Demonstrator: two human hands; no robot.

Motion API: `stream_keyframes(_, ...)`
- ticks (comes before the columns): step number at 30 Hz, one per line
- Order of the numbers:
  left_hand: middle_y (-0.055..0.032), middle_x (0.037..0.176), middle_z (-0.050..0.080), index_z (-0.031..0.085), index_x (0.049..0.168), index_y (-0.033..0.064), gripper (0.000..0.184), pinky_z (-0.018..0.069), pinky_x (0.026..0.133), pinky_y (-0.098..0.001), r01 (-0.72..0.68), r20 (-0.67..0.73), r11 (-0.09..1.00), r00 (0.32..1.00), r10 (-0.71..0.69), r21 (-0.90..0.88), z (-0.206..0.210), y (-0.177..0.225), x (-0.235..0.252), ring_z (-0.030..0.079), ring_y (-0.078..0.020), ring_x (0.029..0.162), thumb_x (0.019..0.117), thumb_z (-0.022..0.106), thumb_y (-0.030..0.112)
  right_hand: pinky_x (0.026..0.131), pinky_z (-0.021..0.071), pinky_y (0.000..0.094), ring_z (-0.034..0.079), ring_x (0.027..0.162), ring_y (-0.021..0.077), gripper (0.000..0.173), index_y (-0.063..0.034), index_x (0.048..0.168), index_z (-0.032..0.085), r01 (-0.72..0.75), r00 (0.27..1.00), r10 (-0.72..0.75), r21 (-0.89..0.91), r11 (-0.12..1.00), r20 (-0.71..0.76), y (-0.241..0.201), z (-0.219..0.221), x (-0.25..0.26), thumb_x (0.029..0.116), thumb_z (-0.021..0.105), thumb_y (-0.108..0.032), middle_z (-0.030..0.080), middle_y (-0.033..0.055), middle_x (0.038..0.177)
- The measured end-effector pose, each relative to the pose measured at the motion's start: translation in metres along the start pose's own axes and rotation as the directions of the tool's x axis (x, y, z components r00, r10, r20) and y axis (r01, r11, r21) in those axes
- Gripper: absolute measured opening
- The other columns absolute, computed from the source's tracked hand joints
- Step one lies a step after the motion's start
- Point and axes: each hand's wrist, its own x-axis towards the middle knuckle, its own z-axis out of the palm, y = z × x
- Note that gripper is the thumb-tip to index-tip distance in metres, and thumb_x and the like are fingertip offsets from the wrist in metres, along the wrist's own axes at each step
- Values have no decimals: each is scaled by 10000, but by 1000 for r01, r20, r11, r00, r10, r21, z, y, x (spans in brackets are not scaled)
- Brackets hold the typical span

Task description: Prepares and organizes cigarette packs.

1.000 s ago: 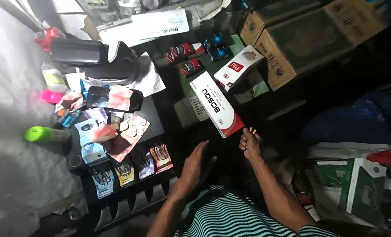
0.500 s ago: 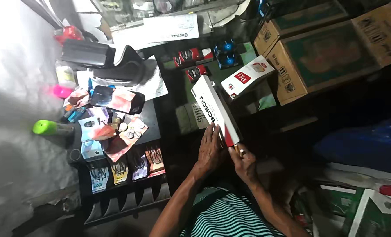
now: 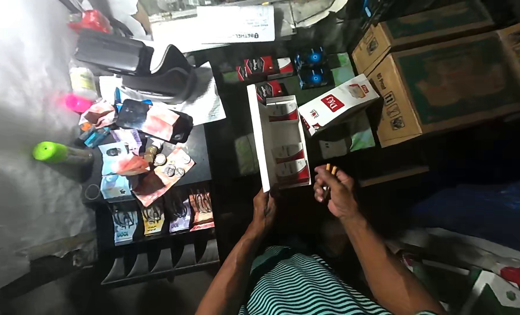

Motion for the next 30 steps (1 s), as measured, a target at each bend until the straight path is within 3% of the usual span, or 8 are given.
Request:
stream_keyframes(5, -144, 929, 720, 696, 1033, -115, 313, 552, 862, -215, -77, -52, 994, 995, 81, 75, -5, 0, -4, 682, -57, 882, 1044, 450, 78, 439, 435, 204, 455, 463, 28, 162, -92, 1015, 643, 300, 952, -236, -439, 847, 195, -35, 27, 66, 985, 653, -251, 534, -49, 647)
stream_keyframes(9, -185, 945, 726, 686, 1057, -144, 294, 563, 872, -251, -34, -100, 994, 994, 45, 107, -8, 4, -7, 700, -103, 882, 1042, 464, 46, 857, 537, 584, 702, 952, 394, 334, 8, 1235, 671, 425, 900, -229, -861, 280, 370, -59, 67, 133, 967, 684, -192, 714, 247, 1051)
stream_keyframes(11, -199, 983, 727, 682, 1079, -146, 281, 558, 895, -255, -39, -119, 992, 991, 52, 117, -9, 4, -9, 703, -115, 914, 1032, 466, 27, 839, 509, 671, 676, 1016, 512, 411, 2, 1362, 564, 393, 916, -69, -918, -53, 395, -58, 86, 156, 981, 615, -143, 686, 311, 1083)
stream_keyframes(14, -237, 1124, 714, 657, 1161, -159, 294, 541, 974, -267, -89, -144, 991, 984, 103, 101, -10, 5, -7, 706, -147, 1039, 1027, 459, 13, 882, 487, 673, 632, 1109, 534, 350, 110, 1299, 554, 361, 933, 91, -900, -243, 349, -58, 109, 167, 977, 577, -24, 640, 352, 1181)
stream_keyframes(18, -279, 1315, 637, 597, 1281, -168, 350, 484, 1091, -309, -191, -146, 978, 969, 201, 83, -11, 1, -2, 645, -219, 1237, 1000, 452, -20, 879, 497, 674, 633, 1113, 527, 470, 123, 1342, 510, 330, 944, 86, -918, -222, 319, -64, 111, 166, 920, 654, -28, 639, 350, 1176)
stream_keyframes(21, -283, 1442, 545, 542, 1377, -141, 409, 432, 1167, -367, -251, -108, 967, 961, 253, 35, -13, -2, 5, 541, -273, 1372, 996, 457, -19, 781, 524, 690, 674, 964, 512, 535, 34, 1370, 503, 342, 938, -71, -939, 34, 339, -76, 82, 139, 913, 723, -139, 671, 319, 1054)
stream_keyframes(27, -253, 1485, 515, 658, 1352, 54, 412, 546, 1036, -449, -249, 1, 930, 966, 258, 270, -11, 10, 23, 591, -346, 1306, 940, 651, 52, 964, 529, 486, 655, 1082, 322, 671, 103, 1338, 549, 339, 904, -401, -826, 451, 151, -106, 0, 71, 825, 844, -214, 642, 293, 1211)
stream_keyframes(30, -233, 1512, 491, 659, 1341, 99, 395, 533, 1034, -475, -238, 112, 877, 971, 211, 417, -12, 18, 28, 507, -382, 1384, 949, 670, 143, 627, 528, 250, 590, 738, 44, 727, 64, 1298, 534, 347, 903, -419, -732, 586, 93, -93, -12, 33, 768, 838, -331, 616, 53, 998)
